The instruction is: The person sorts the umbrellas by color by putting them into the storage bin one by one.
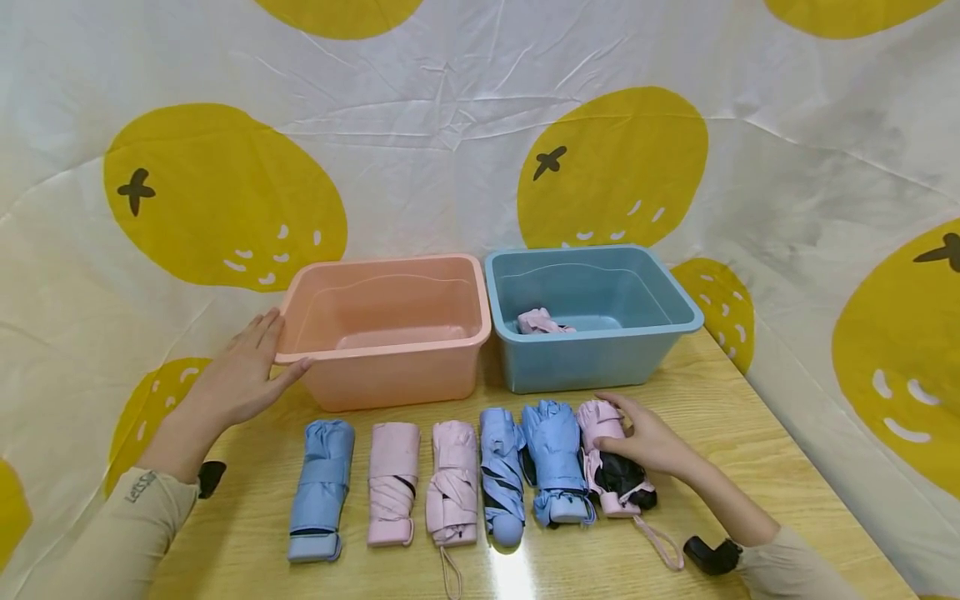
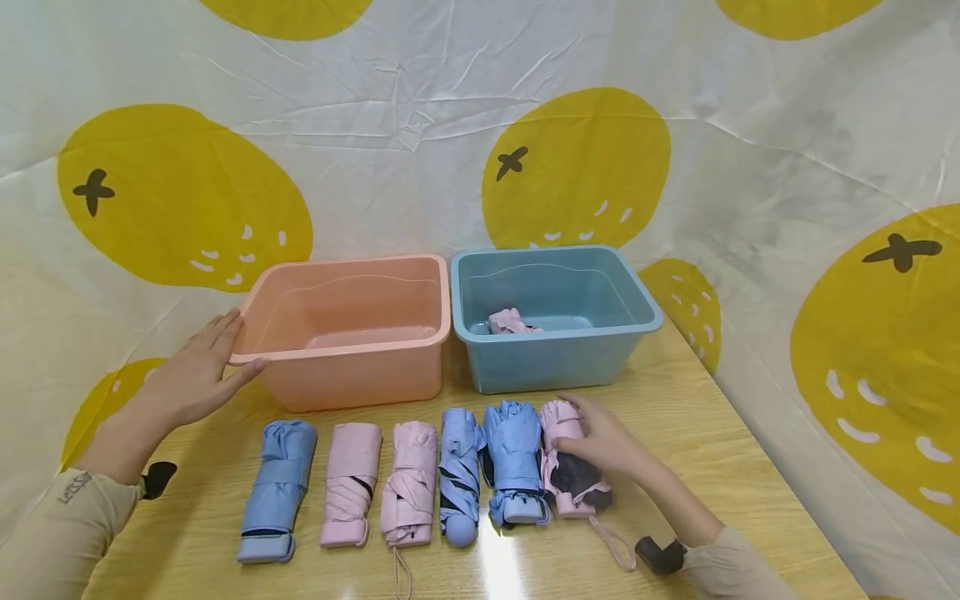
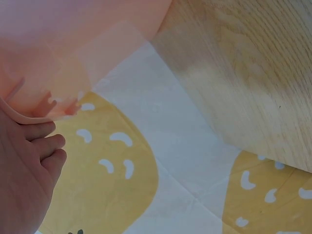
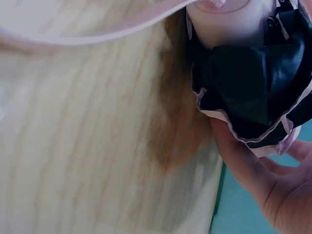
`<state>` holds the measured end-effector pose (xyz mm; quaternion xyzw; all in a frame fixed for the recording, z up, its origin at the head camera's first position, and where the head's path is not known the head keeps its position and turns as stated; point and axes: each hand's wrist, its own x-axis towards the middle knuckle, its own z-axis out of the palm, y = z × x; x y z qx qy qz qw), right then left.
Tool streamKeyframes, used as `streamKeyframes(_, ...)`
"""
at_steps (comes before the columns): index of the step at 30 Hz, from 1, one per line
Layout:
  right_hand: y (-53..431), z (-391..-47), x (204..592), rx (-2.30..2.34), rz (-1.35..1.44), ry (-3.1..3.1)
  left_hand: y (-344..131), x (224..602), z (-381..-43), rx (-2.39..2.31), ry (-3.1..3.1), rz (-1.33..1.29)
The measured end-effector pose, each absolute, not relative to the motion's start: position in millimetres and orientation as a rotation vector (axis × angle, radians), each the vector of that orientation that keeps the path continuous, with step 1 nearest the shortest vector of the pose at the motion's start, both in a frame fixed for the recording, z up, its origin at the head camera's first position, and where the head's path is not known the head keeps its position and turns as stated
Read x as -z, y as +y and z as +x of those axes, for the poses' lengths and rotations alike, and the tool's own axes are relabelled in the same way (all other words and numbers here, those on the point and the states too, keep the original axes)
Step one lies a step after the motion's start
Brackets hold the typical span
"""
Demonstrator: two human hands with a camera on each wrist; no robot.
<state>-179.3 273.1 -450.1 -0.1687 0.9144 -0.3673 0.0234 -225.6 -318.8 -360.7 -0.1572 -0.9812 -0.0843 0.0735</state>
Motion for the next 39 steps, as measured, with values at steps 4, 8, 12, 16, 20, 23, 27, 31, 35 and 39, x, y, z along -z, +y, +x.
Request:
streamKeyframes(4, 275.7, -175.0, 450.8, 1.25, -0.464, 2.767, -318.2, 359.7, -224.7, 0.26, -2.946, -0.467)
streamKeyframes(8, 277.1, -169.1, 448.3, 1.327, -0.426, 2.755, -318.1, 359.7, -224.7, 0.265, -2.943, -0.469)
streamKeyframes(12, 279.5, -163.6, 444.7, 1.388, -0.413, 2.774, -318.1, 359.8, -224.5, 0.255, -2.94, -0.47)
streamKeyframes(16, 281.4, -161.2, 440.3, 1.443, -0.439, 2.807, -318.1, 359.0, -224.3, 0.259, -2.944, -0.469)
streamKeyframes(20, 281.5, -159.7, 430.9, 1.504, -0.469, 2.832, -318.1, 358.7, -224.8, 0.262, -2.948, -0.467)
streamKeyframes(23, 280.2, -159.1, 420.6, 1.543, -0.488, 2.849, -318.2, 358.4, -225.4, 0.262, -2.952, -0.464)
streamKeyframes(27, 277.3, -163.8, 404.8, 1.626, -0.54, 2.855, -318.3, 357.7, -225.9, 0.256, -2.962, -0.458)
streamKeyframes(31, 275.2, -171.9, 386.5, 1.749, -0.626, 2.832, -317.9, 357.0, -226.2, 0.243, -2.971, -0.452)
streamKeyframes(35, 274.0, -180.4, 366.9, 1.881, -0.716, 2.769, -317.1, 356.8, -225.8, 0.231, -2.982, -0.441)
streamKeyframes(39, 274.1, -190.5, 346.2, 1.974, -0.778, 2.739, -317.0, 357.6, -226.2, 0.225, -2.983, -0.446)
